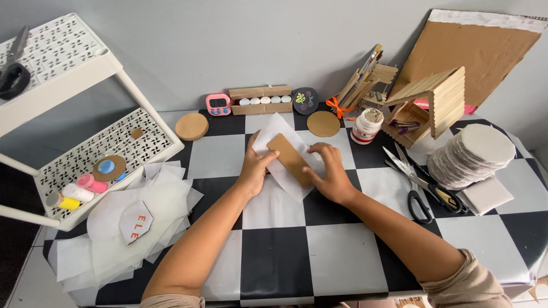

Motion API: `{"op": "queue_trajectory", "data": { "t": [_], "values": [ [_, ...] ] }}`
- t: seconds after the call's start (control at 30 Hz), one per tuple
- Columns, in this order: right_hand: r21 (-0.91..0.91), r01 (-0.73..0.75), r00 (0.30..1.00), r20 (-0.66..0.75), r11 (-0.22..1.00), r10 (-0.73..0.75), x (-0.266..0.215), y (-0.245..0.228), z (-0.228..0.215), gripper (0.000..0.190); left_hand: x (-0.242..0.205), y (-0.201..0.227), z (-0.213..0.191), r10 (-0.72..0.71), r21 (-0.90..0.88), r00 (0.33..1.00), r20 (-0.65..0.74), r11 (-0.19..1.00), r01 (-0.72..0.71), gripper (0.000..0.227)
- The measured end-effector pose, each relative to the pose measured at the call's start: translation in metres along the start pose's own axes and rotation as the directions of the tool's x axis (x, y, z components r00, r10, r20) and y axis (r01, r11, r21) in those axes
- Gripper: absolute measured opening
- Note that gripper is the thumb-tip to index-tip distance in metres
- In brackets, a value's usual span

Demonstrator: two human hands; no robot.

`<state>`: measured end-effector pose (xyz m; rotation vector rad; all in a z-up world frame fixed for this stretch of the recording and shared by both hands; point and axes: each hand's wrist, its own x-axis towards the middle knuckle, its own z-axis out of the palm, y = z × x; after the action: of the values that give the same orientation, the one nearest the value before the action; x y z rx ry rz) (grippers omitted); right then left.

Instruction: The person is wrapping a piece of cardboard with white paper, folding the edges, and then using scissors to trim the excess paper.

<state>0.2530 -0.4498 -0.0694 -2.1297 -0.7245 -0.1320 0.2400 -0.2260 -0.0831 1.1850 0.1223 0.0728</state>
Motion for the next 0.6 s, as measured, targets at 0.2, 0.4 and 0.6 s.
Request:
{"op": "queue_trajectory", "data": {
  "t": [0.2, 0.4, 0.6],
  "values": [
    [0.382, -0.280, 0.952, 0.227, 0.881, 0.205, -0.001, 0.018, 0.000, 0.062, -0.001, 0.008, 0.005, -0.053, 0.047, 0.998, 0.032, 0.998, 0.052, 0.064],
    [0.418, -0.270, 0.957, 0.214, 0.867, 0.195, 0.009, -0.001, -0.006, 0.026, -0.033, 0.049, 0.040, -0.204, -0.055, 0.976, 0.076, 0.977, 0.208, 0.029],
    [0.412, -0.274, 0.961, 0.162, 0.869, 0.226, 0.005, 0.030, 0.006, 0.030, -0.049, 0.054, 0.049, -0.233, 0.062, 0.970, 0.066, 0.971, 0.230, 0.027]
  ]
}}
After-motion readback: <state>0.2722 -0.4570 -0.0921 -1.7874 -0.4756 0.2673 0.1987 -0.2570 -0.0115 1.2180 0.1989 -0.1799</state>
